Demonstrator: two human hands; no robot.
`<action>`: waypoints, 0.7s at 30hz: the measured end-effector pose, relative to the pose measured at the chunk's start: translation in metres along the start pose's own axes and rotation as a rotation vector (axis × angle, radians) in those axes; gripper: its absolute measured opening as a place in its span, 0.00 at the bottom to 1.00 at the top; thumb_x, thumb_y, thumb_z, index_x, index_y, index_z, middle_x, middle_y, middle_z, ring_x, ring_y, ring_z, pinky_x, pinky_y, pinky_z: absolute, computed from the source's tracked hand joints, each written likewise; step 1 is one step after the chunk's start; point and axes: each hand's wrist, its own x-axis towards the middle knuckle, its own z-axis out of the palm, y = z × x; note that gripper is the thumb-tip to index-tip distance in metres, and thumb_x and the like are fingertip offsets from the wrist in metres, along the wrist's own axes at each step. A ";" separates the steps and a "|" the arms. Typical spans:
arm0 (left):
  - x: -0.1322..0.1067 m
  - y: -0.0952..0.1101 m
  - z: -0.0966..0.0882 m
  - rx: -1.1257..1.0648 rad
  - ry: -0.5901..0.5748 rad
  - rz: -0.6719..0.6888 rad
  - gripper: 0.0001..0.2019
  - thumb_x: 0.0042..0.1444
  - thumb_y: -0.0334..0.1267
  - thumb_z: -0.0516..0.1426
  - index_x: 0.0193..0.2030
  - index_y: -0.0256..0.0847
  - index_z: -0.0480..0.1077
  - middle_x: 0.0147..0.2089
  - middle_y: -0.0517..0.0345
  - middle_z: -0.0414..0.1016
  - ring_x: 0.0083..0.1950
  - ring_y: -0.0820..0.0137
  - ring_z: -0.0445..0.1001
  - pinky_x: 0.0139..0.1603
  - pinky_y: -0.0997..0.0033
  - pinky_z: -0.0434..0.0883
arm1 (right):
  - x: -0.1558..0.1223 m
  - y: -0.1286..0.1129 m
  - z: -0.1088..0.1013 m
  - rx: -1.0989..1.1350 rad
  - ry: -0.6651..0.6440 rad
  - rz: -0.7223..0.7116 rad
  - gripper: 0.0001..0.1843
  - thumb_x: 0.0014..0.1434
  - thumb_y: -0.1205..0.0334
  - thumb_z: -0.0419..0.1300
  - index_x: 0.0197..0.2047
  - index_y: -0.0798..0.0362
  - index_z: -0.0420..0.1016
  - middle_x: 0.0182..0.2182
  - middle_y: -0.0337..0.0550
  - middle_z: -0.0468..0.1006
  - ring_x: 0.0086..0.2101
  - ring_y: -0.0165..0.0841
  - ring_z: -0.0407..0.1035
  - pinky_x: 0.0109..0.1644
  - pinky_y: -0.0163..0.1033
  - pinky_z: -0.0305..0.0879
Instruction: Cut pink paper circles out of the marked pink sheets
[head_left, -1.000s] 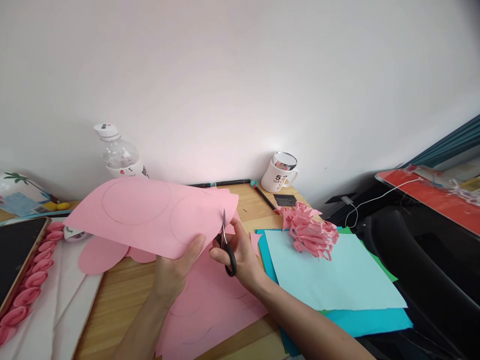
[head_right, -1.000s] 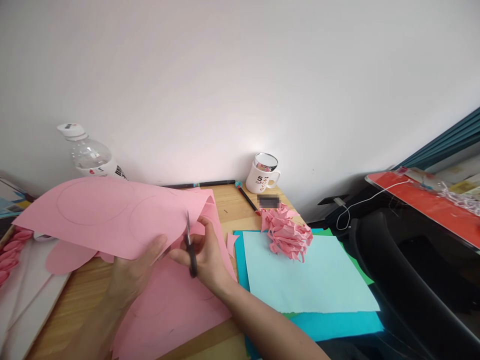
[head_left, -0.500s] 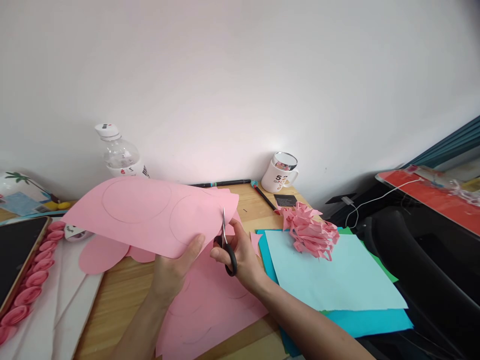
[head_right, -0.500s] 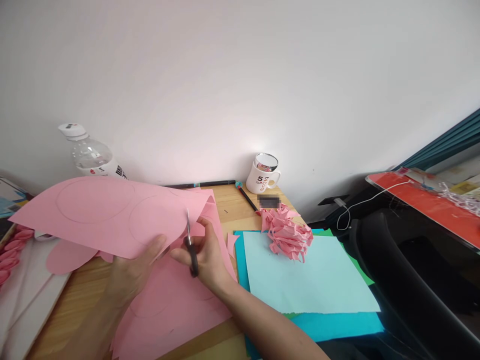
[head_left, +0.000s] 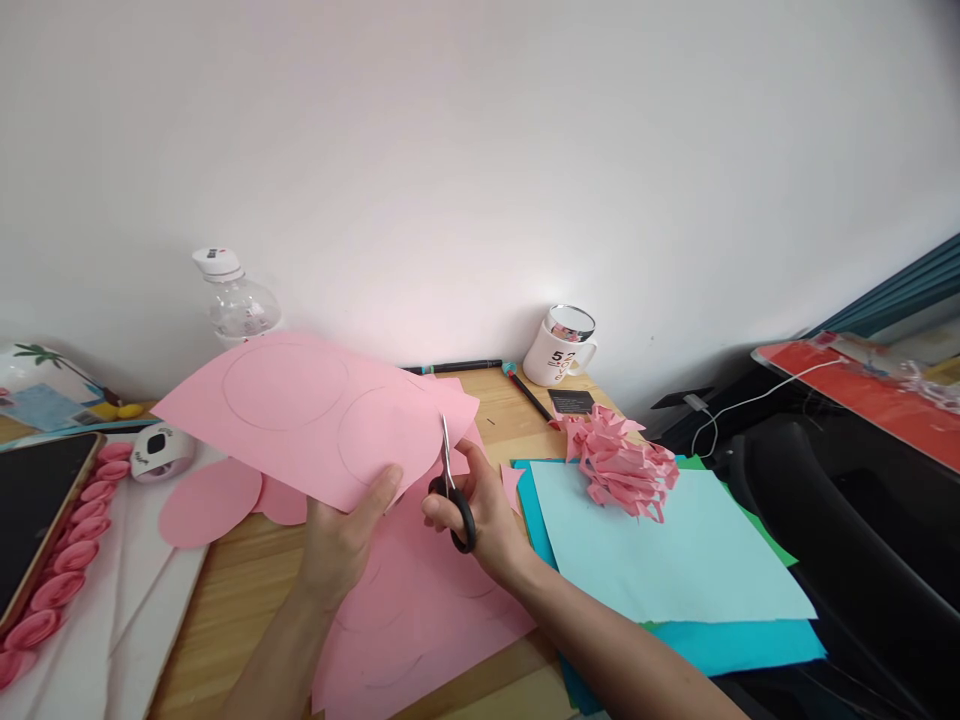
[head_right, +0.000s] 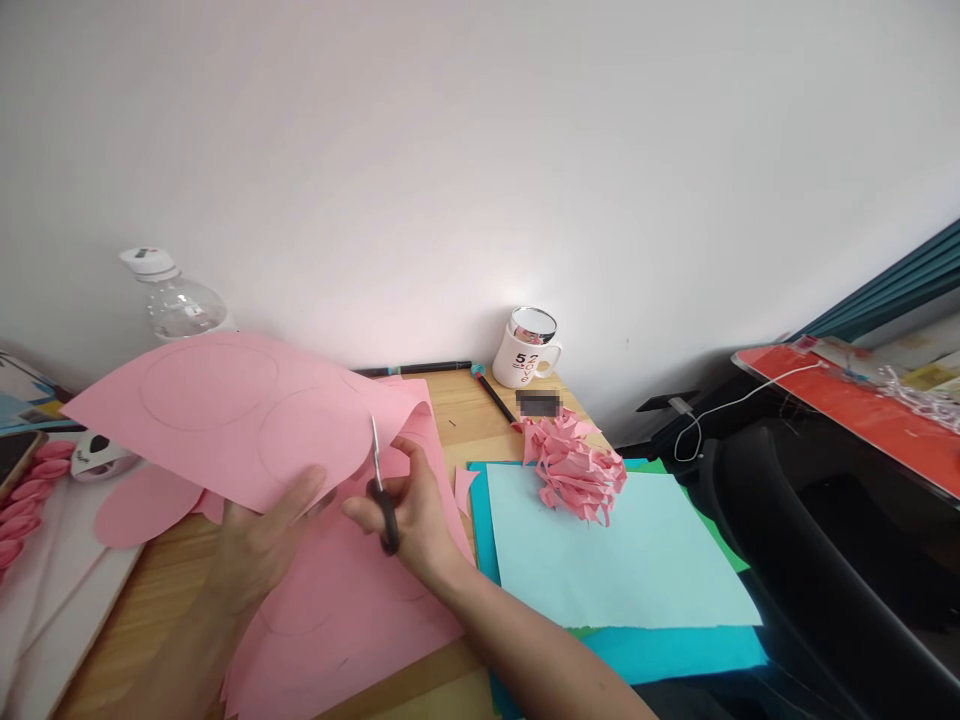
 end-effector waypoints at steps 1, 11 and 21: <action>0.000 0.001 0.001 -0.027 -0.028 -0.025 0.08 0.46 0.42 0.63 0.32 0.43 0.71 0.27 0.58 0.71 0.34 0.63 0.73 0.32 0.63 0.74 | -0.001 0.000 0.001 -0.003 0.007 0.002 0.35 0.47 0.55 0.66 0.54 0.52 0.55 0.19 0.32 0.70 0.23 0.31 0.64 0.23 0.32 0.57; -0.011 -0.005 0.011 -0.075 0.023 -0.012 0.07 0.47 0.40 0.63 0.27 0.41 0.71 0.25 0.60 0.72 0.32 0.67 0.74 0.39 0.66 0.75 | 0.000 0.010 0.011 0.196 -0.006 0.022 0.39 0.40 0.50 0.72 0.49 0.51 0.56 0.21 0.33 0.70 0.23 0.31 0.64 0.28 0.35 0.60; -0.004 -0.002 0.005 -0.029 -0.033 -0.036 0.23 0.45 0.47 0.63 0.48 0.40 0.71 0.37 0.52 0.78 0.45 0.60 0.76 0.47 0.62 0.75 | 0.005 0.008 -0.003 0.186 -0.117 -0.100 0.34 0.43 0.54 0.71 0.49 0.47 0.58 0.24 0.30 0.65 0.24 0.26 0.59 0.26 0.31 0.54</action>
